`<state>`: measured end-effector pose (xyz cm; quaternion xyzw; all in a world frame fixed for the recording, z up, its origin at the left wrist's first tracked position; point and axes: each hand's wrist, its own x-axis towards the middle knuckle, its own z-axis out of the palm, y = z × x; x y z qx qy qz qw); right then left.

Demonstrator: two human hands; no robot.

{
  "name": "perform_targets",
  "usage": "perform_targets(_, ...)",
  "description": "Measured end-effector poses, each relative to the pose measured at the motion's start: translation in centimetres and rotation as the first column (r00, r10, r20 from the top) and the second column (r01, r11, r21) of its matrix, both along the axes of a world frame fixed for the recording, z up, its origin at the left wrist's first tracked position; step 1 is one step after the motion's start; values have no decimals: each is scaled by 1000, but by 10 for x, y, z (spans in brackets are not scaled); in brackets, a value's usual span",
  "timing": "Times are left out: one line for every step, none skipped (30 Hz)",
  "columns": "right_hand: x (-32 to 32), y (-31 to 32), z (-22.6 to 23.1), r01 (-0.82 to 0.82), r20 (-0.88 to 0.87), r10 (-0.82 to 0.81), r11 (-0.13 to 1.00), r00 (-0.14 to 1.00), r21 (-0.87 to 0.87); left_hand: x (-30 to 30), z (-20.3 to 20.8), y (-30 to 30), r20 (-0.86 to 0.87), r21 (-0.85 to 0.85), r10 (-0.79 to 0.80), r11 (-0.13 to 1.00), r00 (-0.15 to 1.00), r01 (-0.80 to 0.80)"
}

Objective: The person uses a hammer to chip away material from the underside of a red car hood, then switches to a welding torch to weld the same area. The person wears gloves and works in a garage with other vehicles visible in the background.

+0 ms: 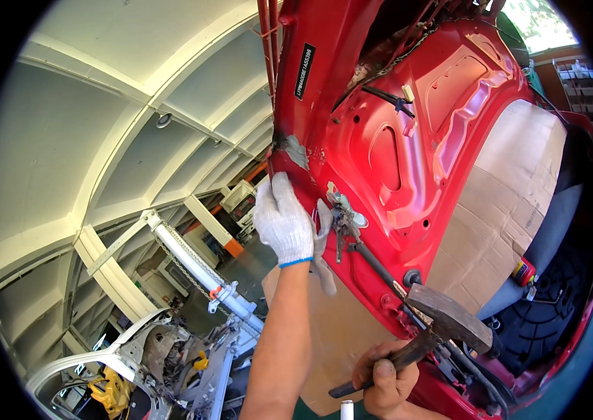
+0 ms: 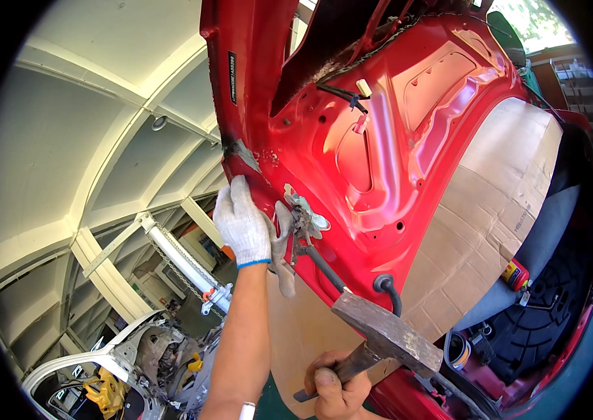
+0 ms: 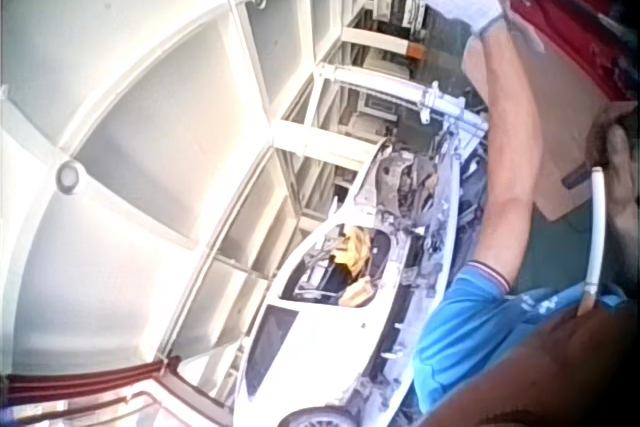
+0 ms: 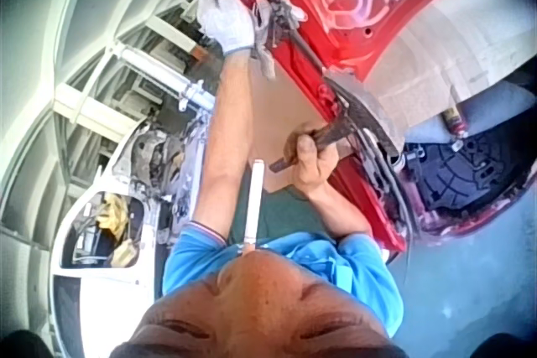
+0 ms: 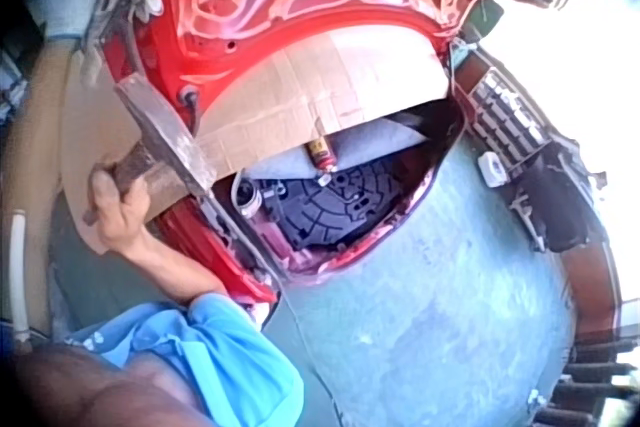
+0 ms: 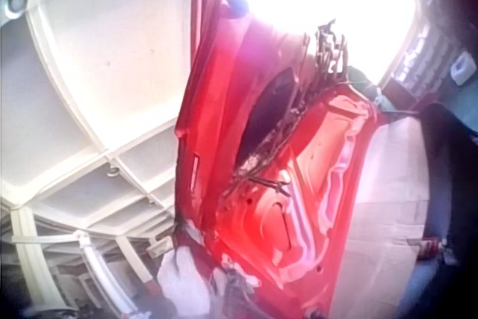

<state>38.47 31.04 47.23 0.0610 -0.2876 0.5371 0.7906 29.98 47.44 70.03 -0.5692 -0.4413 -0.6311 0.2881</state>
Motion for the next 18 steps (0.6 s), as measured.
perform_targets(1,-1,2,13,-17,-13,1000,1000,1,-2,2,3,-24,25,18,1000,1000,-18)
perform_targets(1,-1,1,13,-8,-13,1000,1000,0,-3,1,3,-112,79,48,996,993,-39)
perform_targets(2,-1,-1,11,0,-11,1000,1000,-3,-4,0,3,-104,80,34,996,994,-26)
perform_targets(2,-1,-2,10,8,-9,1000,1000,-6,-5,0,4,-96,82,19,997,995,-11)
perform_targets(2,-2,-3,15,4,-14,1000,1000,-10,-6,0,5,-88,83,3,996,996,4)
perform_targets(2,-2,-3,19,1,-19,1000,1000,-13,-7,0,5,-78,72,-7,997,997,13)
perform_targets(2,-2,-3,24,-2,-24,1000,1000,-15,-9,1,5,-69,62,-17,998,997,21)
perform_targets(2,-3,-3,11,-11,-11,1000,1000,-21,-10,1,5,-59,51,-27,998,998,30)
perform_targets(3,-4,-2,-2,-20,2,1000,1000,-26,-9,2,5,-47,43,-66,997,997,68)
perform_targets(3,-5,-1,-15,-30,15,999,999,-31,-7,3,3,-35,35,-105,994,994,106)
perform_targets(3,-6,-1,-20,-30,19,999,999,-35,-5,3,1,-23,28,-143,989,990,143)
perform_targets(4,-6,-1,-22,-32,21,999,999,-37,-3,2,0,-6,25,-162,986,987,162)
perform_targets(5,-6,-1,-24,-33,23,999,999,-39,-2,0,-1,12,22,-181,983,983,180)
perform_targets(6,-7,-1,-19,-18,18,999,1000,-34,0,-3,-3,30,20,-198,980,980,198)
perform_targets(9,-8,-2,-13,-1,13,1000,1000,-26,1,-7,0,27,71,-251,966,968,249)
perform_targets(11,-9,-3,-9,16,9,1000,1000,-17,0,-13,5,21,122,-302,947,953,298)
perform_targets(13,-10,-4,-14,21,14,1000,1000,-21,-1,-18,5,13,172,-352,923,936,345)
perform_targets(15,-11,-6,-13,28,14,1000,1000,-27,0,-16,0,39,94,-274,958,961,269)
